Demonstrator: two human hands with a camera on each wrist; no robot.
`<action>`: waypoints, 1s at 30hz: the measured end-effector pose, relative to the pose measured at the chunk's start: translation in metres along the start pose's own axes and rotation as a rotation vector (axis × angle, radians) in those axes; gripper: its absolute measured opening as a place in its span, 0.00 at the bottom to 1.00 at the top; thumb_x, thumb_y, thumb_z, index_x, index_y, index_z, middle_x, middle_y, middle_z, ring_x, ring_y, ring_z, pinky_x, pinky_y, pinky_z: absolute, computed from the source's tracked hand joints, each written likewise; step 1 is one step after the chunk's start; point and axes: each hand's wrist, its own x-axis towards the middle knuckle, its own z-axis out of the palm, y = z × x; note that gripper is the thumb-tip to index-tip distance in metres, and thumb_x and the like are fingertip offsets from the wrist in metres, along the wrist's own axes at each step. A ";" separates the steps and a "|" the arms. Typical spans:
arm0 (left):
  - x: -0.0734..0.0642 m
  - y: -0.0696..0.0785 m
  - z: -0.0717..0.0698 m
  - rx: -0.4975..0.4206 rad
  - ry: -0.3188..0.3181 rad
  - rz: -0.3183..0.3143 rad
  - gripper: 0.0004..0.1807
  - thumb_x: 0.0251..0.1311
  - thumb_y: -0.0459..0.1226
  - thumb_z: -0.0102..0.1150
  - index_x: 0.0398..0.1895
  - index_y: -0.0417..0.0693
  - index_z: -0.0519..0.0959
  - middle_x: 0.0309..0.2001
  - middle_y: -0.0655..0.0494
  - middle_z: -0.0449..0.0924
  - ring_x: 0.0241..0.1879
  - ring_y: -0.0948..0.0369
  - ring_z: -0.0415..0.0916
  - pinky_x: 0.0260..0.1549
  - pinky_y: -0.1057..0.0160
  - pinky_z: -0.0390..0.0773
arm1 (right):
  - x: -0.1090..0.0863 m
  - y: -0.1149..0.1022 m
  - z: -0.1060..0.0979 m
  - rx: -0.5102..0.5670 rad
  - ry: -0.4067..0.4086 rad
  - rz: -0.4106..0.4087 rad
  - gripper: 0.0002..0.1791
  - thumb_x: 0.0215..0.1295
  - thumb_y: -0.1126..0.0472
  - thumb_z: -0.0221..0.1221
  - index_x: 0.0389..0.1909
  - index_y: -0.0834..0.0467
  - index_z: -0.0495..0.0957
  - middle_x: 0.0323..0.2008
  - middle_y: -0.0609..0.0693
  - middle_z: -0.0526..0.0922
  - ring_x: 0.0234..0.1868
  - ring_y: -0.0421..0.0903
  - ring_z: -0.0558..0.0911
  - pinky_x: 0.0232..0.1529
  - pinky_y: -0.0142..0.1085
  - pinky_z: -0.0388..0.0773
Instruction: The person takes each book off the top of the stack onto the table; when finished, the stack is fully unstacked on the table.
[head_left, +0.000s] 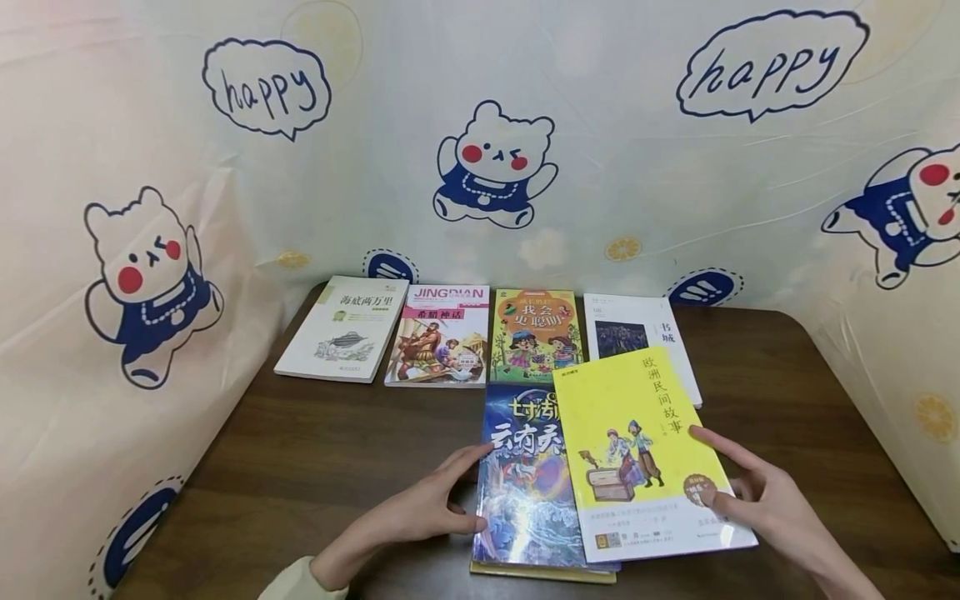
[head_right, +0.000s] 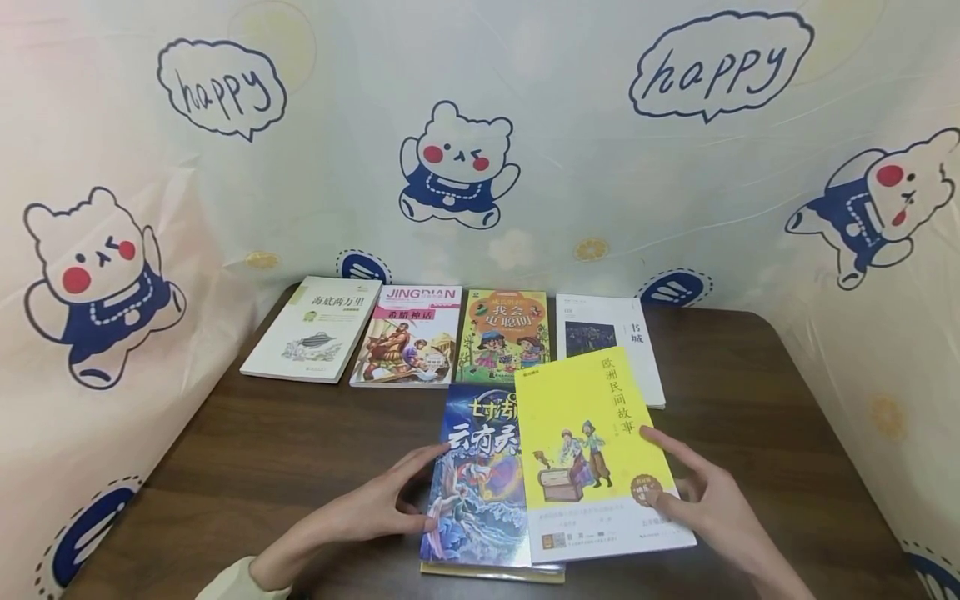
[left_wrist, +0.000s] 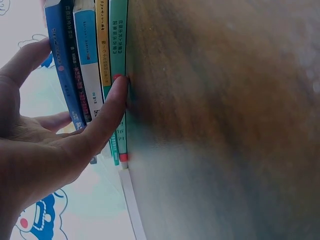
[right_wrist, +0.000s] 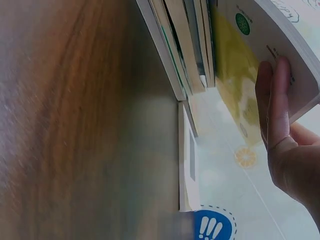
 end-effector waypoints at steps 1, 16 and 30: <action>0.000 0.000 0.000 -0.006 -0.001 0.000 0.49 0.55 0.47 0.68 0.76 0.59 0.50 0.73 0.47 0.49 0.67 0.45 0.55 0.41 0.64 0.79 | 0.000 0.000 -0.002 -0.011 0.013 -0.002 0.41 0.62 0.57 0.63 0.74 0.49 0.55 0.55 0.62 0.77 0.32 0.50 0.83 0.28 0.37 0.78; -0.001 0.002 -0.001 -0.024 -0.003 0.001 0.49 0.56 0.46 0.67 0.76 0.57 0.50 0.73 0.44 0.48 0.65 0.44 0.58 0.39 0.64 0.79 | 0.007 0.009 -0.042 -0.055 0.151 -0.041 0.39 0.65 0.55 0.61 0.74 0.42 0.55 0.41 0.43 0.80 0.31 0.50 0.83 0.28 0.37 0.80; -0.002 0.003 -0.002 -0.046 -0.005 0.000 0.48 0.56 0.45 0.68 0.76 0.58 0.50 0.73 0.43 0.48 0.65 0.44 0.58 0.40 0.63 0.80 | 0.017 0.024 -0.086 -0.026 0.219 -0.057 0.39 0.67 0.58 0.60 0.74 0.37 0.53 0.35 0.33 0.82 0.30 0.47 0.84 0.27 0.36 0.80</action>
